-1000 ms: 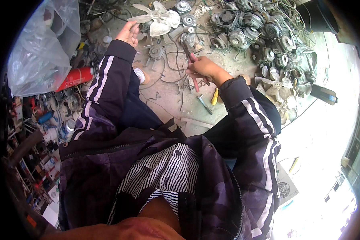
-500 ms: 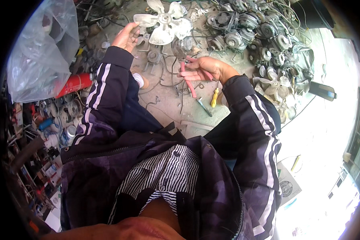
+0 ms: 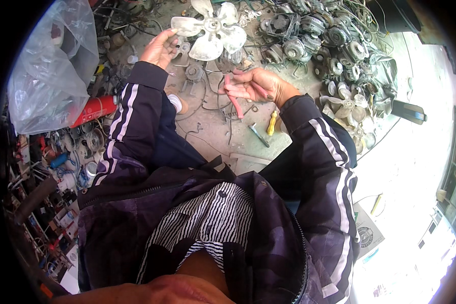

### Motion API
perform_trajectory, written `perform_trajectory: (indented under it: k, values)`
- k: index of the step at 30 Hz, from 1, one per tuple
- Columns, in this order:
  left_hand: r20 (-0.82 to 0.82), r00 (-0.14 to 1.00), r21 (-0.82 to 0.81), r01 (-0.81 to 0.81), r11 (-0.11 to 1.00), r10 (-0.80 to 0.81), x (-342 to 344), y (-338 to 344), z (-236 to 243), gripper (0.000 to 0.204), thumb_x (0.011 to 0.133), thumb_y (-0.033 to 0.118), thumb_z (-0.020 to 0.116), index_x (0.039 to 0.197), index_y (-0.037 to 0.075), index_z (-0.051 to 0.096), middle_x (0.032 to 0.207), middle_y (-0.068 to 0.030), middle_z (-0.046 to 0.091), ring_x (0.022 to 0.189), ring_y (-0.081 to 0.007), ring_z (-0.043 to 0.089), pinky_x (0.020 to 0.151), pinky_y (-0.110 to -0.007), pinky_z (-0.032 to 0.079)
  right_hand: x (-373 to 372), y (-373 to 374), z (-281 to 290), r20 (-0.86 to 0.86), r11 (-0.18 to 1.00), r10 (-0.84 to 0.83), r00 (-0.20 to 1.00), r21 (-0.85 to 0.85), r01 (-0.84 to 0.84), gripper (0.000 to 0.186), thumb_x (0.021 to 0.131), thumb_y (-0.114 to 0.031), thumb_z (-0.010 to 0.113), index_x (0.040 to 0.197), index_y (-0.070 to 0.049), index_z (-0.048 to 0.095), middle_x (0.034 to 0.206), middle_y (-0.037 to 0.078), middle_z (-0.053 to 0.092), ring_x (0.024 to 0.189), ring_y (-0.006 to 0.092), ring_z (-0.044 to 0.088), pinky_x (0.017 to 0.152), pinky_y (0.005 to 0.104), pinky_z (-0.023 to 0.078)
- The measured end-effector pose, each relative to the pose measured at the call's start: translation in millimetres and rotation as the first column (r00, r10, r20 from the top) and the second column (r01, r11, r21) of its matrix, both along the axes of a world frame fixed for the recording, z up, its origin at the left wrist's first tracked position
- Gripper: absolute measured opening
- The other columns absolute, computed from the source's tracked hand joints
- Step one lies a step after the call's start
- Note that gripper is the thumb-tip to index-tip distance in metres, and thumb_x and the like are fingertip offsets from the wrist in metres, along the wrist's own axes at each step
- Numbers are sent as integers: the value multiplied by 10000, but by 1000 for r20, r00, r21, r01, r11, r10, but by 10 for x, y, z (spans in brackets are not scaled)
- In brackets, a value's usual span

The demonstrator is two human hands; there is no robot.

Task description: The person plugs a fan blade into a power strip and tests it, then sits on the floor to disassemble the blade using a wrench and pliers. They remove the central hub and later reattach it, continuing to adjust the blade with the wrench.

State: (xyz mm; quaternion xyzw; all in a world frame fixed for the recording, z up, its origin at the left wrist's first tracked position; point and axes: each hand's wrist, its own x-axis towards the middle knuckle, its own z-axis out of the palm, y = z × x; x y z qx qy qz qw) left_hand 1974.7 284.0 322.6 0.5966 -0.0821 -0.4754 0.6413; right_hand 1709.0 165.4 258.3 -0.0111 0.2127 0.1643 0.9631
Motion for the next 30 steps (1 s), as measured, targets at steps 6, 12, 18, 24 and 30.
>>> perform_trajectory:
  k: [6, 12, 18, 24, 30]
  values:
    - [37, 997, -36, 68, 997, -66, -71, -15, 52, 154, 809, 165, 687, 945, 113, 637, 842, 38, 617, 763, -83, 563, 708, -248, 411, 2, 46, -56, -10, 999, -34, 999, -1, 34, 259, 957, -23, 407, 1196, 35, 329, 1193, 290, 479, 1053, 305, 596, 930, 344, 523]
    - [60, 991, -105, 122, 987, -116, -51, 7, 21, 155, 819, 132, 670, 967, 101, 635, 858, 34, 617, 758, -97, 560, 721, -265, 430, 26, 155, 19, -33, 989, -136, 990, -60, 134, 201, 964, -62, 420, 1134, 46, 426, 1009, 158, 568, 777, 146, 597, 668, 245, 555]
    - [-34, 999, -202, -10, 979, 3, 212, 16, 97, 174, 804, 130, 683, 966, 87, 638, 887, 24, 612, 795, -105, 540, 718, -259, 404, 91, 228, 262, 99, 970, -190, 977, -135, 202, 249, 984, -159, 398, 1135, 30, 457, 1006, 113, 590, 599, 90, 431, 606, 241, 467]
    - [-236, 966, -167, -149, 975, 107, 539, 111, 76, 137, 804, 177, 699, 908, 156, 612, 880, 44, 611, 826, -114, 559, 759, -313, 420, 136, 145, 722, 155, 709, -99, 983, -682, 179, 256, 979, -276, 453, 1149, -93, 512, 1048, 28, 604, 964, 131, 555, 832, 361, 485]
    - [-224, 972, -167, -114, 979, 75, 508, 63, -115, 116, 805, 148, 691, 892, 149, 615, 852, 40, 620, 780, -118, 578, 766, -318, 434, 231, 227, 828, 5, 833, -243, 970, -511, 212, 243, 989, -192, 404, 1184, -48, 428, 1085, 111, 575, 1007, 243, 598, 876, 447, 514]
